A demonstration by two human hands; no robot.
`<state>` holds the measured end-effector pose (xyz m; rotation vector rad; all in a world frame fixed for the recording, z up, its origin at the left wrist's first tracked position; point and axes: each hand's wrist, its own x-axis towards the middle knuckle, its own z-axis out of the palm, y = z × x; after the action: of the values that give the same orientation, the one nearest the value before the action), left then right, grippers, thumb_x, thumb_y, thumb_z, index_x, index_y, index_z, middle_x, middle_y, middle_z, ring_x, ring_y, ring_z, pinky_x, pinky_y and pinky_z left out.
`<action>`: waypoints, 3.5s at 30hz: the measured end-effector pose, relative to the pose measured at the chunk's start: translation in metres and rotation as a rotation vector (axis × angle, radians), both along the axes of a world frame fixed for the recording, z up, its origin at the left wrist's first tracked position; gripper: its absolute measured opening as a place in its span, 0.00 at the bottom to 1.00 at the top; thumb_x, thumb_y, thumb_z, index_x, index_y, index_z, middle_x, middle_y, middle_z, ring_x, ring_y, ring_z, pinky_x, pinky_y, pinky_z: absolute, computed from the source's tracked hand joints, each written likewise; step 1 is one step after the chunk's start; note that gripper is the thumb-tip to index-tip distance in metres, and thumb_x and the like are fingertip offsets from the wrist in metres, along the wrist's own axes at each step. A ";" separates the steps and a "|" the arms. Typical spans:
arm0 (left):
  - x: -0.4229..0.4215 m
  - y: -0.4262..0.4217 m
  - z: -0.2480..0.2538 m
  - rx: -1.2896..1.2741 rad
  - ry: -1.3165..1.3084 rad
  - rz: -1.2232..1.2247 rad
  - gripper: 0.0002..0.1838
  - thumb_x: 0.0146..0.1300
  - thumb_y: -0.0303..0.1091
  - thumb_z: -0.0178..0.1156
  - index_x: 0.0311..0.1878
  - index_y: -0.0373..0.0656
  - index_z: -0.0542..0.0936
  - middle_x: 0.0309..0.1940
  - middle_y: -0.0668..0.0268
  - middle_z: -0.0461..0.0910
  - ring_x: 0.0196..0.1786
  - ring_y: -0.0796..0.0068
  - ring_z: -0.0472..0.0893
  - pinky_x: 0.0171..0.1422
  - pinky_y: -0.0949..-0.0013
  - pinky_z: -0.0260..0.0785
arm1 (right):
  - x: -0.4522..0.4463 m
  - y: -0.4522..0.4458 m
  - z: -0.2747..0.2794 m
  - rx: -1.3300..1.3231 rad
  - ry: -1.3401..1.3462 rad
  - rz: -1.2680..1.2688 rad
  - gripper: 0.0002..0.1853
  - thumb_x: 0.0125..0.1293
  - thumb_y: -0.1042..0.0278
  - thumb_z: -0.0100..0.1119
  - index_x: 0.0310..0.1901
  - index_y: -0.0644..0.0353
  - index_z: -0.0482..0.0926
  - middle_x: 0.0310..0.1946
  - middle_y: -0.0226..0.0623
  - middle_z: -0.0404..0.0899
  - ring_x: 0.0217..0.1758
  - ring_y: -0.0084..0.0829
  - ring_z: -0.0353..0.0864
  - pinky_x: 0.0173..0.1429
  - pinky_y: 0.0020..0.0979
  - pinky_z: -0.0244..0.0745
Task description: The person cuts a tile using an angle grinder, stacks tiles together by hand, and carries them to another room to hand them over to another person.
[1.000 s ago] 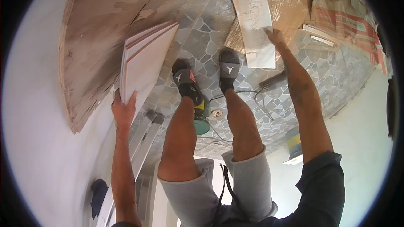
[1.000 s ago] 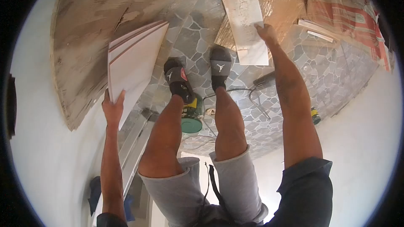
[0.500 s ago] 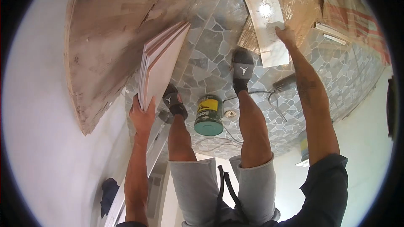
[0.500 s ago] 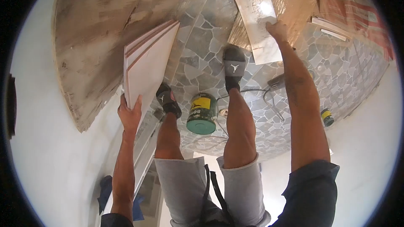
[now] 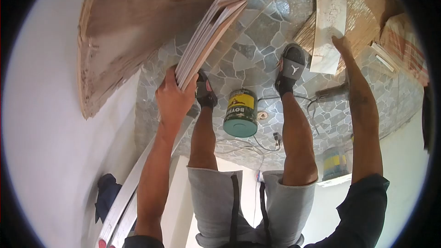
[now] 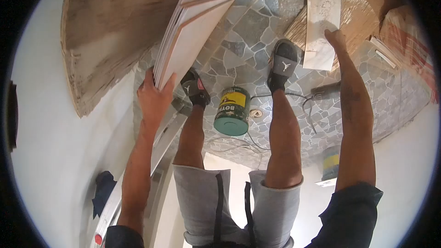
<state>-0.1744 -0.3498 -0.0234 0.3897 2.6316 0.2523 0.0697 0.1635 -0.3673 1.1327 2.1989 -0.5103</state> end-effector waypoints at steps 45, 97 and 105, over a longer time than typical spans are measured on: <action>0.033 0.002 -0.005 0.184 -0.258 0.323 0.26 0.57 0.38 0.67 0.55 0.33 0.73 0.43 0.42 0.84 0.46 0.42 0.85 0.52 0.51 0.77 | -0.053 -0.552 0.207 -1.339 0.542 -1.992 0.35 0.74 0.36 0.44 0.71 0.56 0.65 0.65 0.41 0.74 0.64 0.38 0.77 0.66 0.43 0.77; 0.120 -0.150 -0.086 0.819 -0.859 1.539 0.33 0.65 0.46 0.68 0.64 0.31 0.73 0.58 0.56 0.78 0.57 0.64 0.79 0.63 0.64 0.71 | -0.032 -0.437 0.355 -0.345 0.200 -1.069 0.33 0.69 0.47 0.63 0.60 0.74 0.76 0.50 0.47 0.83 0.51 0.36 0.83 0.52 0.37 0.79; 0.107 -0.192 -0.122 0.642 -0.902 1.356 0.40 0.63 0.58 0.65 0.66 0.33 0.73 0.56 0.57 0.79 0.55 0.65 0.79 0.62 0.65 0.70 | -0.056 -0.479 0.360 -0.490 0.284 -1.169 0.33 0.66 0.50 0.68 0.57 0.76 0.73 0.45 0.51 0.81 0.38 0.36 0.87 0.32 0.36 0.89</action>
<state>-0.0677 -0.5420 -0.1456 -1.1203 1.4450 1.3031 0.0140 -0.3157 -0.0073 2.0325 1.2363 -1.6440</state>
